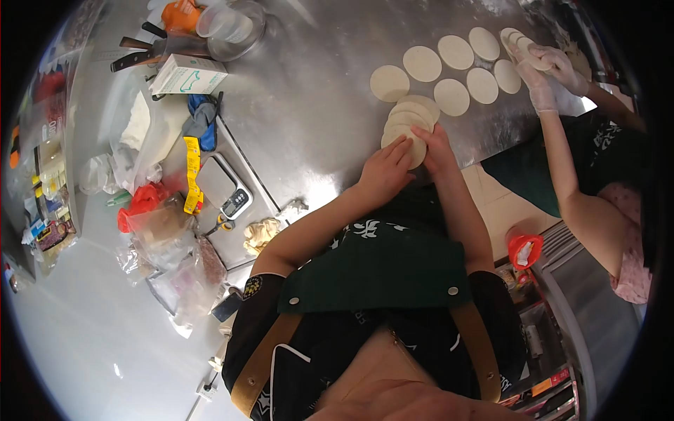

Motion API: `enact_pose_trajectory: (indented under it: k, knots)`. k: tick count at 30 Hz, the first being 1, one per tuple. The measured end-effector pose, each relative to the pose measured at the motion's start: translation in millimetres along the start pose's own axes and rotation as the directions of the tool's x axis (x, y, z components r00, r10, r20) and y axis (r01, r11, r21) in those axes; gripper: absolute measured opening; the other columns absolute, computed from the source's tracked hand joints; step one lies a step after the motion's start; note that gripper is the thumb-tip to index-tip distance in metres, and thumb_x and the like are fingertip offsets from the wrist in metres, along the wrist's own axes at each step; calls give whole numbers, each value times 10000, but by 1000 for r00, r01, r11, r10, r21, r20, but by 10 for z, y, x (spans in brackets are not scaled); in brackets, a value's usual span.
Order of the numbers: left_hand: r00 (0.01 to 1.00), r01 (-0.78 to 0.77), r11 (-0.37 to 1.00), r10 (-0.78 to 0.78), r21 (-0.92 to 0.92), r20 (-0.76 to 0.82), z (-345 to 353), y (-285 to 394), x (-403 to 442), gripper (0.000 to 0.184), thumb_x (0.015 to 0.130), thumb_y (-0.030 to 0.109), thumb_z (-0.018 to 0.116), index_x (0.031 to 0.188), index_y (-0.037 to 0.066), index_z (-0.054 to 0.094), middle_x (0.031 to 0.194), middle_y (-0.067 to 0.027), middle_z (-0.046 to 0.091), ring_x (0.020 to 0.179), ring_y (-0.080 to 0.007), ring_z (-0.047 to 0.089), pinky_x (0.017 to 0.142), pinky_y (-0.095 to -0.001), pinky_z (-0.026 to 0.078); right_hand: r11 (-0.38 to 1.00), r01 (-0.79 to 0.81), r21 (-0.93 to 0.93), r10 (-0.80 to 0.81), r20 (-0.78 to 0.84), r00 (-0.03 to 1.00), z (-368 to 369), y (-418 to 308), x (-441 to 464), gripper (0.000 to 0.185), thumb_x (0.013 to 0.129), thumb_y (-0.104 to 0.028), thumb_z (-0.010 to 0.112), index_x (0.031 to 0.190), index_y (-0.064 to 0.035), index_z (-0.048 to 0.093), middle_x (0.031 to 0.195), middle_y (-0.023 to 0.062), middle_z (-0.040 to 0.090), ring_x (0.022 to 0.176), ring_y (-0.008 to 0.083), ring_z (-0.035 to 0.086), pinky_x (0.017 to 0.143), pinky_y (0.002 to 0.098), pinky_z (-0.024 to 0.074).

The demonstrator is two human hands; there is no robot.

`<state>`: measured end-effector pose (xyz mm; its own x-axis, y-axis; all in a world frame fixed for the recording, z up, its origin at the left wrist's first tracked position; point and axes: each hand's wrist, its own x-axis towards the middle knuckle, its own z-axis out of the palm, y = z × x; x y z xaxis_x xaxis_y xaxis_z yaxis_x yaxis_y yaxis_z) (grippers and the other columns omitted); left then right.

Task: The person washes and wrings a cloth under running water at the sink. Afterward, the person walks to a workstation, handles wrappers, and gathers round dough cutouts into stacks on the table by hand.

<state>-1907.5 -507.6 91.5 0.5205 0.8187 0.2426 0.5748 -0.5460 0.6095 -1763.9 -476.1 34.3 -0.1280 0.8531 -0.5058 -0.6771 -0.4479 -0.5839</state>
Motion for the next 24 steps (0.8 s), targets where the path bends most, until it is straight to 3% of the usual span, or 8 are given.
enact_pose_trajectory:
  k: [3, 5, 7, 10, 15, 19, 22, 24]
  knots:
    - [994, 106, 961, -105, -255, 16, 75, -294, 23, 194, 669, 81, 628, 832, 27, 538, 944, -138, 571, 901, -286, 559, 680, -355, 468, 997, 31, -72, -29, 27, 999, -63, -23, 4, 443, 719, 39, 568, 1132, -4, 415, 1078, 110, 516, 971, 221, 532, 814, 332, 456]
    - [857, 471, 818, -513, -331, -50, 93, -598, 268, 194, 699, 101, 619, 869, 35, 553, 903, -138, 583, 819, -276, 575, 662, -342, 467, 997, 34, -72, -33, 11, 999, -108, -38, -7, 468, 701, 59, 576, 1133, -9, 411, 1077, 109, 516, 974, 223, 531, 813, 339, 458]
    - [768, 562, 814, -580, -150, -270, 187, -957, 525, 268, 690, 157, 645, 898, 16, 554, 909, -141, 582, 784, -272, 571, 670, -340, 467, 997, 51, -55, -53, -24, 998, -138, -45, -50, 492, 697, 65, 574, 1149, -13, 396, 1077, 110, 516, 979, 230, 531, 816, 349, 459]
    - [761, 587, 804, -589, -98, -274, 403, -1267, 776, 375, 639, 223, 686, 909, 1, 550, 906, -152, 581, 787, -280, 571, 675, -357, 464, 999, 26, -39, -29, -59, 998, -143, -107, -109, 502, 696, 59, 581, 1155, -15, 392, 1081, 112, 514, 982, 234, 530, 822, 354, 456]
    - [485, 868, 488, -873, -97, -49, 552, -1424, 1044, 381, 594, 249, 713, 883, 48, 566, 892, -130, 557, 858, -297, 540, 725, -380, 448, 1000, -1, 6, 2, -169, 986, -204, -140, -133, 497, 713, 24, 584, 1167, -7, 384, 1091, 119, 507, 994, 239, 521, 834, 355, 447]
    - [518, 853, 514, -854, -88, 39, 479, -1423, 1025, 335, 593, 250, 712, 807, 42, 561, 881, -131, 557, 868, -289, 538, 735, -375, 446, 999, 5, 42, 1, -149, 989, -250, -154, -129, 472, 738, -13, 574, 1168, 12, 382, 1099, 128, 501, 997, 240, 516, 841, 345, 439]
    - [739, 645, 736, -669, -205, -78, 378, -1274, 867, 252, 620, 185, 698, 738, 34, 535, 881, -133, 578, 817, -283, 562, 711, -341, 463, 999, 19, 51, -12, -132, 991, -228, -175, -117, 452, 749, -23, 567, 1161, 17, 386, 1099, 130, 502, 993, 237, 519, 838, 339, 439]
    - [793, 466, 663, -607, -586, -56, 209, -1061, 794, 178, 643, 80, 660, 717, 24, 508, 877, -141, 597, 760, -281, 585, 668, -298, 474, 999, 12, 51, -5, -129, 992, -233, -172, -77, 438, 756, -28, 561, 1158, 18, 391, 1091, 129, 507, 987, 235, 522, 832, 338, 442]
